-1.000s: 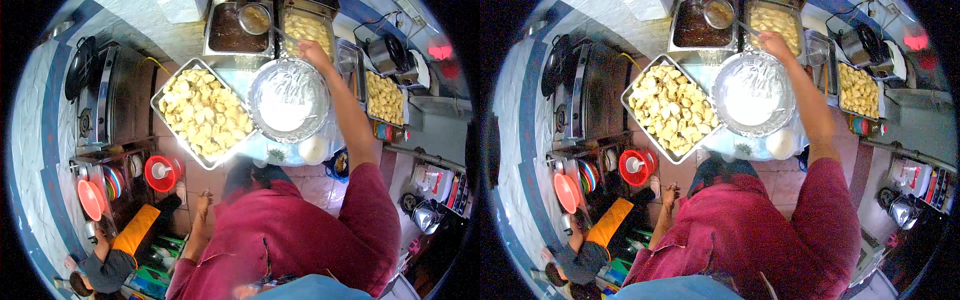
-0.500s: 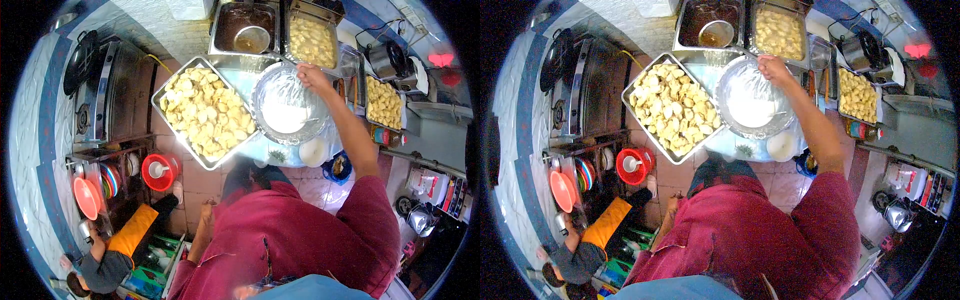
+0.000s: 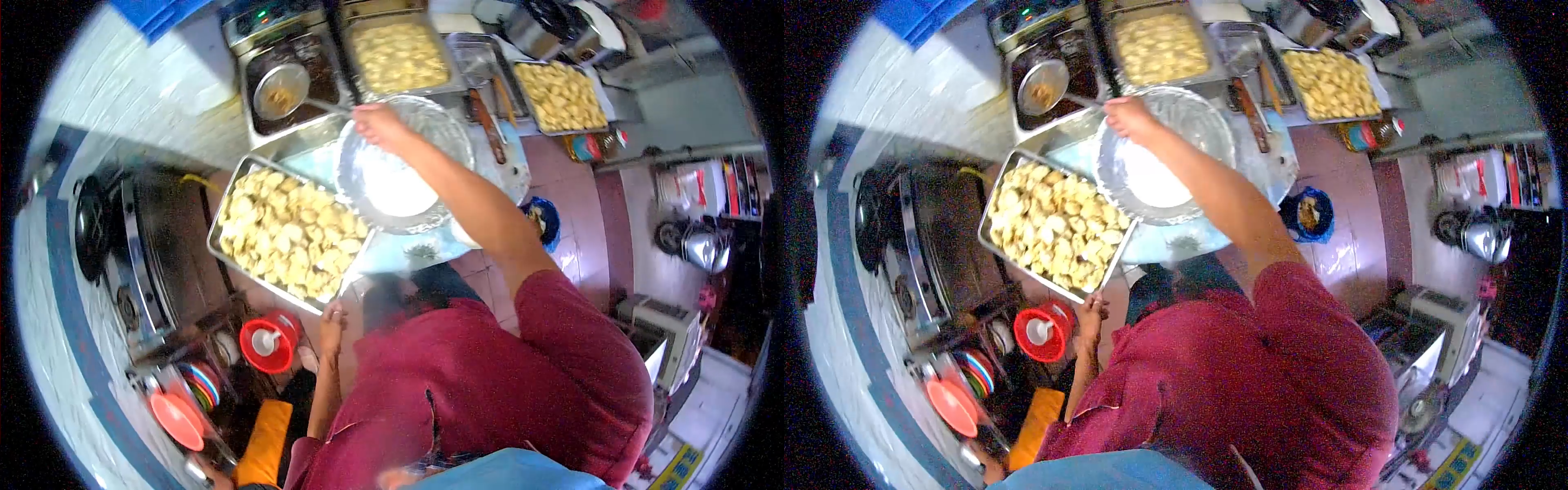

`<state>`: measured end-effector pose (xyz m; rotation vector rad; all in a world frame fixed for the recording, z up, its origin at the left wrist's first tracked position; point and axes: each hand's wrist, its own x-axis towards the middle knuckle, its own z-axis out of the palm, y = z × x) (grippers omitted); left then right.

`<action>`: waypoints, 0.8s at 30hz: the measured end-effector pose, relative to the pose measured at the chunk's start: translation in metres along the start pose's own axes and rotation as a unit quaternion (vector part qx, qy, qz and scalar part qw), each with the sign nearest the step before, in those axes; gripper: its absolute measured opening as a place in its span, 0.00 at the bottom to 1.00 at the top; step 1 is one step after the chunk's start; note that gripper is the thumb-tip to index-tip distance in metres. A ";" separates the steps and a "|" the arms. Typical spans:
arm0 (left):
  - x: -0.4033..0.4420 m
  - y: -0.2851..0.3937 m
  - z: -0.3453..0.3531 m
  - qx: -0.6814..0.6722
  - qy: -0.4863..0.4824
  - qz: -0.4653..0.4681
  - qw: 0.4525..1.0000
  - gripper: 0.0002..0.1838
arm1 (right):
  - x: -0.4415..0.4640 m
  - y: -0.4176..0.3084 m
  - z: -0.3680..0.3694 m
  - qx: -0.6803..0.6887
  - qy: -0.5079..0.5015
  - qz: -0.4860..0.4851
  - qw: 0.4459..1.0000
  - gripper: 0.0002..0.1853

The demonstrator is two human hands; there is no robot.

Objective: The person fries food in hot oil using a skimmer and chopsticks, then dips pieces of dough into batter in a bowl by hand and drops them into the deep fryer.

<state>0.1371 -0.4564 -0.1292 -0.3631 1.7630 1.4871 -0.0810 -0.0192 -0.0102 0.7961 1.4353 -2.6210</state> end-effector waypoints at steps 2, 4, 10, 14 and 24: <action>0.005 0.056 0.039 0.050 -0.047 0.047 0.997 0.14 | -0.002 0.004 0.000 -0.023 0.007 -0.027 0.999 0.11; 0.020 0.086 0.083 0.087 -0.089 0.131 0.984 0.16 | 0.000 0.014 -0.006 -0.022 0.020 -0.043 0.999 0.06; 0.049 0.182 0.268 0.117 -0.230 0.196 0.946 0.18 | -0.022 -0.025 -0.071 0.074 -0.034 -0.049 0.995 0.06; 0.081 0.201 0.403 0.130 -0.237 0.259 0.927 0.21 | -0.064 -0.069 -0.165 0.137 -0.027 -0.108 0.984 0.14; 0.245 0.175 0.580 0.050 -0.035 0.062 0.996 0.27 | -0.087 -0.087 -0.396 -0.057 0.224 -0.164 0.959 0.22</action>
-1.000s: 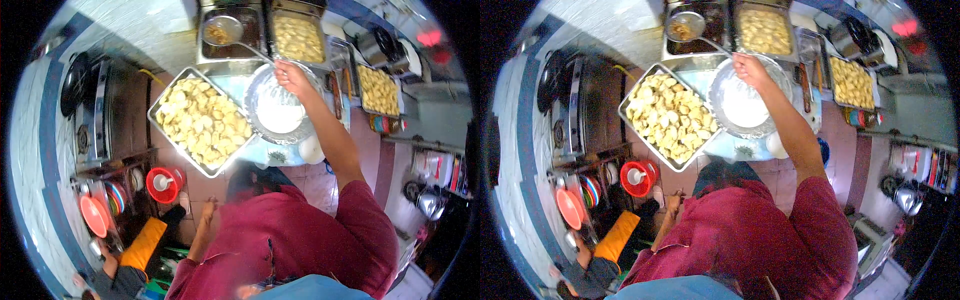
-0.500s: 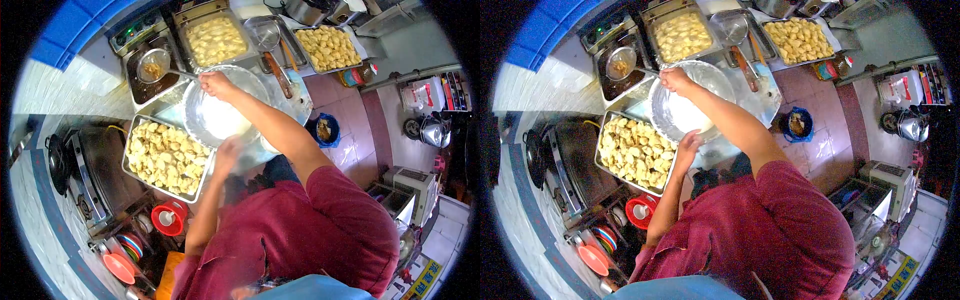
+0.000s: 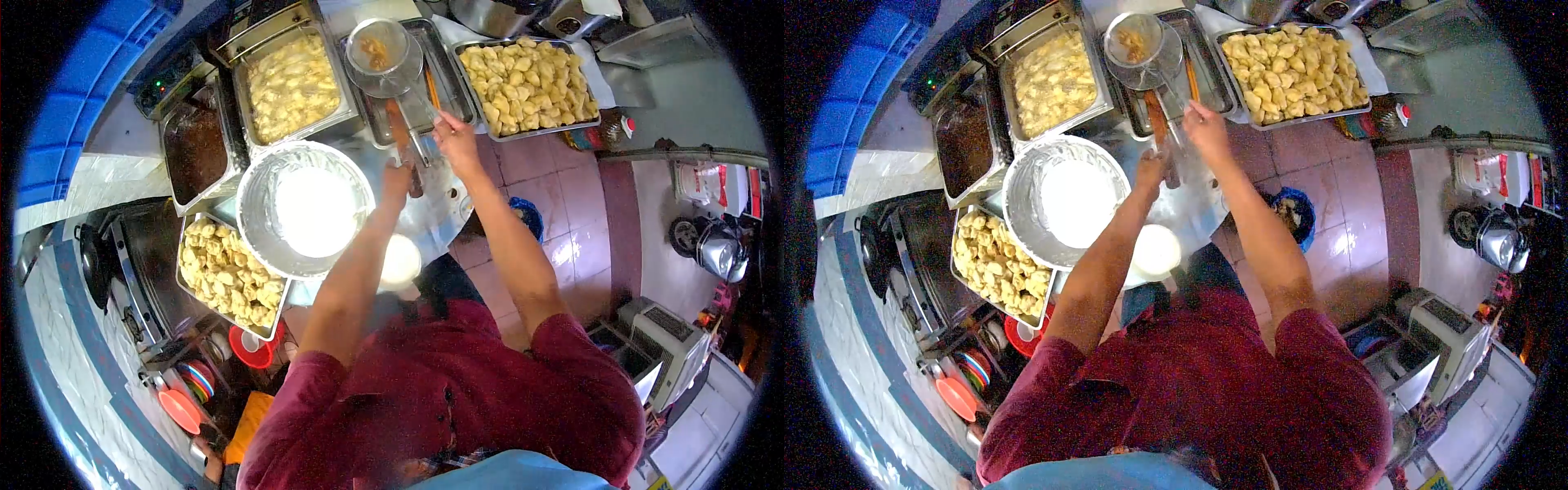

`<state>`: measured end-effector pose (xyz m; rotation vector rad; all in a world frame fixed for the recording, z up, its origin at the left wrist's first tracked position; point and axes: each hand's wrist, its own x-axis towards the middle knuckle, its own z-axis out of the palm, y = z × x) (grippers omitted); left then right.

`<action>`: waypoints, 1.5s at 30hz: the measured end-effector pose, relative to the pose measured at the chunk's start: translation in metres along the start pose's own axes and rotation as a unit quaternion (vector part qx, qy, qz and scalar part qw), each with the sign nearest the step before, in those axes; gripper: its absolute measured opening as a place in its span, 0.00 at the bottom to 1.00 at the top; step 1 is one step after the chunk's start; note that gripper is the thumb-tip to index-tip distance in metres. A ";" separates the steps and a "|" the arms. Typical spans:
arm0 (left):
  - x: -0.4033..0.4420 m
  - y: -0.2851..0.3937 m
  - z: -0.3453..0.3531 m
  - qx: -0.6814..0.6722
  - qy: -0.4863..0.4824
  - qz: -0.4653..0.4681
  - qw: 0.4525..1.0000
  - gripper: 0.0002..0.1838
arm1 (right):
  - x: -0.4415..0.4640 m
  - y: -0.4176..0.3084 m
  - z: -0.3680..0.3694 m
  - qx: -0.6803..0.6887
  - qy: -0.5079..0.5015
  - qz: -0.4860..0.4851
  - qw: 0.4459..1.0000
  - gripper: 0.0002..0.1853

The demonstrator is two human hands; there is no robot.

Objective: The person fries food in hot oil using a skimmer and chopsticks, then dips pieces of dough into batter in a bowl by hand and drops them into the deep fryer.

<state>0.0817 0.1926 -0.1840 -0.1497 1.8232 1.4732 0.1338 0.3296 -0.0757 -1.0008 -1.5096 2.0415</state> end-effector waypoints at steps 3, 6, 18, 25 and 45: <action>0.019 0.006 0.002 -0.048 -0.067 -0.021 0.996 0.15 | 0.029 0.055 -0.010 -0.034 0.028 0.019 0.999 0.20; 0.013 0.010 0.004 -0.076 -0.087 -0.015 0.993 0.11 | 0.035 0.109 -0.022 -0.237 0.043 -0.105 0.965 0.19; -0.033 0.045 0.008 -0.005 -0.034 0.045 0.998 0.12 | 0.039 0.152 -0.007 -0.317 0.039 -0.046 0.946 0.23; 0.005 0.109 -0.034 0.239 0.144 0.261 0.924 0.12 | 0.020 0.153 -0.030 -0.279 -0.002 -0.064 0.958 0.22; -0.130 0.110 -0.042 0.088 0.044 0.108 0.989 0.12 | 0.063 0.100 -0.053 -0.441 0.165 -0.080 0.879 0.14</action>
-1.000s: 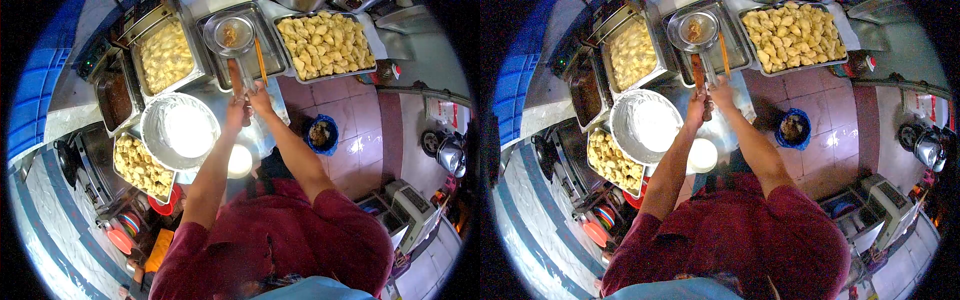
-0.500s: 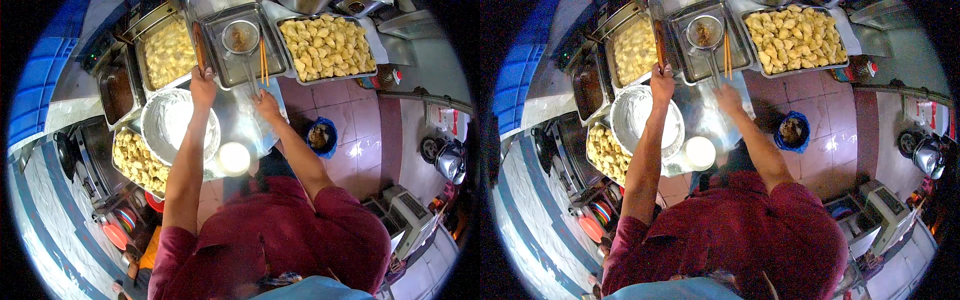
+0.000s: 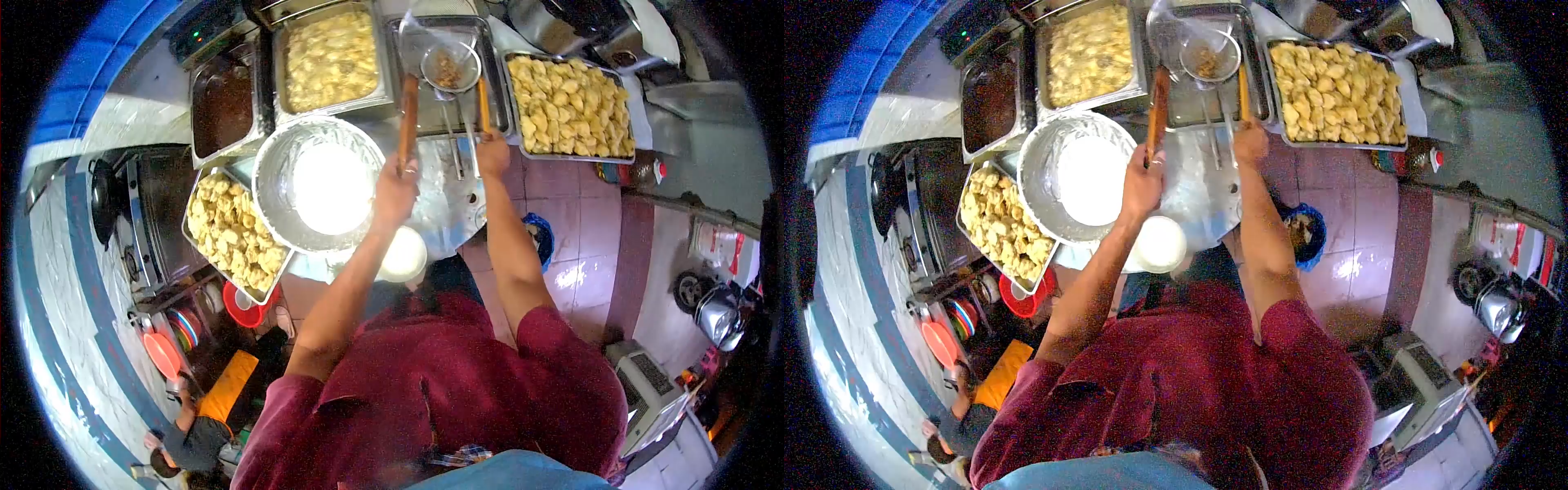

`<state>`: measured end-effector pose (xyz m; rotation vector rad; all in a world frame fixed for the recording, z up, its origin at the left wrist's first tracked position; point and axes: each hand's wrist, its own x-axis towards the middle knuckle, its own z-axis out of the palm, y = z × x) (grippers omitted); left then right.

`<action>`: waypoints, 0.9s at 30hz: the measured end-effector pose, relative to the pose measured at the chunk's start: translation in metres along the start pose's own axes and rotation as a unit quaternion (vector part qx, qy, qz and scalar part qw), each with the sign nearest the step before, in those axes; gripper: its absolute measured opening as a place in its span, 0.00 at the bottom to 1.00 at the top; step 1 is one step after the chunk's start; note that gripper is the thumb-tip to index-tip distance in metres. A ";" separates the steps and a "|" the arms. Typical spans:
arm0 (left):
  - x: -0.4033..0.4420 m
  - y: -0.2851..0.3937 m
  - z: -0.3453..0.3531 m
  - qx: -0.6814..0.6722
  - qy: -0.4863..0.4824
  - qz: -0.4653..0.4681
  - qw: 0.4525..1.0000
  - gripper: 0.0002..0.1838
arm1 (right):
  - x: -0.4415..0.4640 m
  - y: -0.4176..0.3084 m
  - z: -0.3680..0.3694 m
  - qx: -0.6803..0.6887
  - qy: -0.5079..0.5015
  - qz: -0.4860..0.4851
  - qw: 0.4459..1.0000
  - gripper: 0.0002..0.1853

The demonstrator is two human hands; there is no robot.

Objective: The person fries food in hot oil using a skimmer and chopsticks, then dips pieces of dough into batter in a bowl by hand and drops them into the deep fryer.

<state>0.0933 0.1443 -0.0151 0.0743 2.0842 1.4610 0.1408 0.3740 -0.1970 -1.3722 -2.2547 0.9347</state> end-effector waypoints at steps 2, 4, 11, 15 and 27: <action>-0.007 0.001 -0.010 -0.023 -0.013 0.004 1.000 0.12 | -0.002 0.008 -0.020 -0.005 0.042 -0.015 0.999 0.11; -0.010 -0.004 -0.022 -0.063 -0.026 0.004 0.998 0.12 | 0.008 0.034 -0.036 -0.066 0.088 -0.029 0.994 0.09; -0.029 0.005 -0.086 -0.158 -0.058 -0.042 0.985 0.14 | -0.073 -0.068 -0.161 -0.004 0.054 -0.075 0.996 0.14; -0.037 -0.011 -0.110 -0.151 -0.032 -0.040 0.987 0.15 | -0.083 -0.159 -0.140 0.087 -0.066 -0.169 0.980 0.16; -0.029 -0.037 -0.195 -0.066 0.092 0.028 0.993 0.12 | -0.041 -0.340 -0.064 0.337 -0.094 -0.200 0.915 0.20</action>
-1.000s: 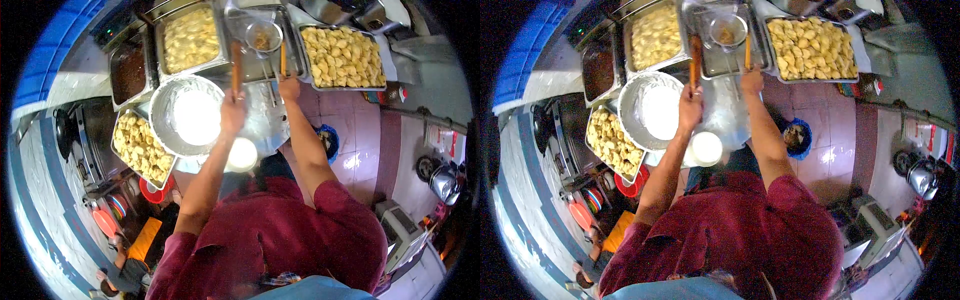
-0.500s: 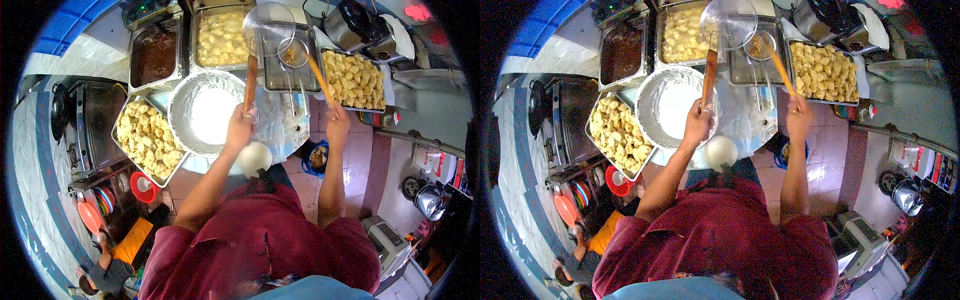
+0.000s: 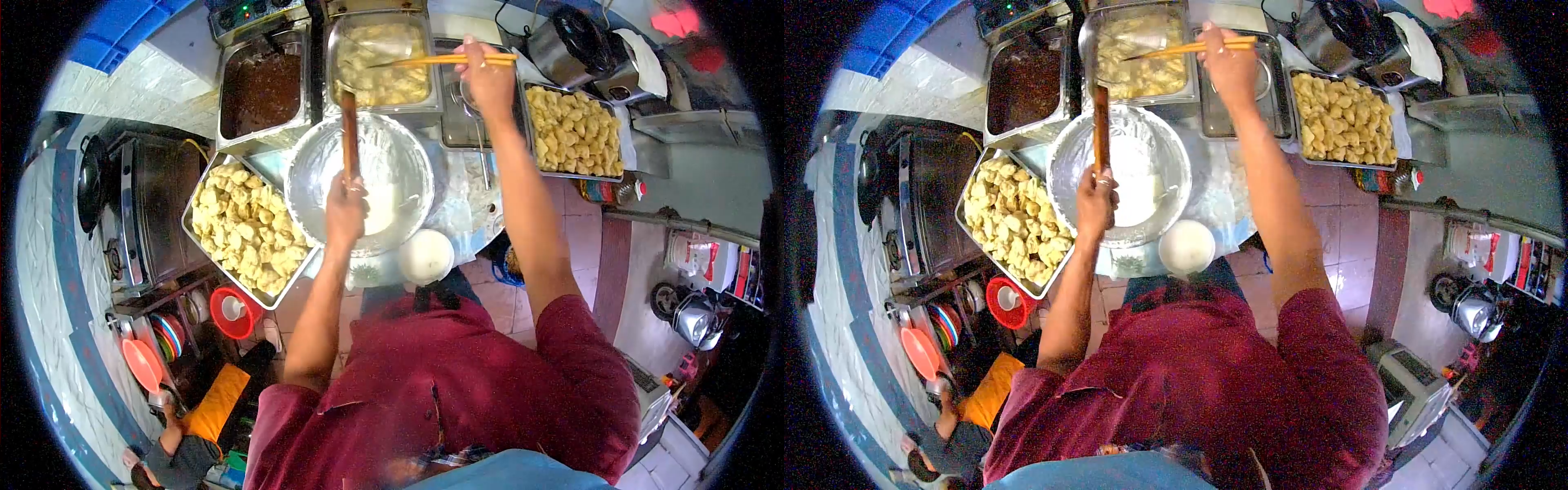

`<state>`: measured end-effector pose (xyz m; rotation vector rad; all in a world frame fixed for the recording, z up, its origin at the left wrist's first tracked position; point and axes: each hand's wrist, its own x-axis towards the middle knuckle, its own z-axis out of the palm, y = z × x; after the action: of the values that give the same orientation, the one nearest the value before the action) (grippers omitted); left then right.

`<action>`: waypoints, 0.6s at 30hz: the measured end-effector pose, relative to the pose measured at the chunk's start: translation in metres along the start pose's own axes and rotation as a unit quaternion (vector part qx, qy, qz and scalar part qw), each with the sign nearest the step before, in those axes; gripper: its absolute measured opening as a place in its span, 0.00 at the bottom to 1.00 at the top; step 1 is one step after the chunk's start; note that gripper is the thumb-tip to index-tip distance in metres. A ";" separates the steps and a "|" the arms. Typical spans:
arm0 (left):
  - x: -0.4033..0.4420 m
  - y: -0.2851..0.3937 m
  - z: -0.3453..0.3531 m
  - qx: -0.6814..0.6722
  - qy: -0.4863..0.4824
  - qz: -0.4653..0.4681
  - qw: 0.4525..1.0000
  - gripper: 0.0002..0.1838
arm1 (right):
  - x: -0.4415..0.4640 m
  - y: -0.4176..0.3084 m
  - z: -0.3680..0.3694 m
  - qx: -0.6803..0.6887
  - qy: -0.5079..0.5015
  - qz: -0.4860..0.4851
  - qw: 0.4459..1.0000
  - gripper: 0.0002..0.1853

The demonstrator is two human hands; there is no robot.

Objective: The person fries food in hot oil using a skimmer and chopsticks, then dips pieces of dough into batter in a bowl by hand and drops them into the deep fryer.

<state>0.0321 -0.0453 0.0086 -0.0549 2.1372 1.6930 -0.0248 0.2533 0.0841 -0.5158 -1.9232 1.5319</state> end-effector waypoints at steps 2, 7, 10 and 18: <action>0.025 0.003 -0.021 0.068 0.030 0.042 0.996 0.12 | 0.005 -0.019 -0.007 -0.123 -0.039 -0.013 0.992 0.20; 0.078 0.026 -0.040 0.278 0.081 0.159 0.944 0.17 | 0.020 0.017 0.003 -0.347 -0.122 -0.069 0.927 0.22; 0.093 0.023 -0.030 0.319 0.068 0.148 0.934 0.16 | 0.020 0.046 0.024 -0.371 -0.095 -0.084 0.920 0.21; 0.079 -0.004 -0.021 0.278 0.046 0.122 0.952 0.17 | 0.035 0.112 0.040 -0.296 -0.002 -0.037 0.954 0.21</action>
<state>-0.0448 -0.0486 -0.0178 0.3089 2.7035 1.1555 -0.0856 0.2754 -0.0213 -0.6775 -2.3717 0.8869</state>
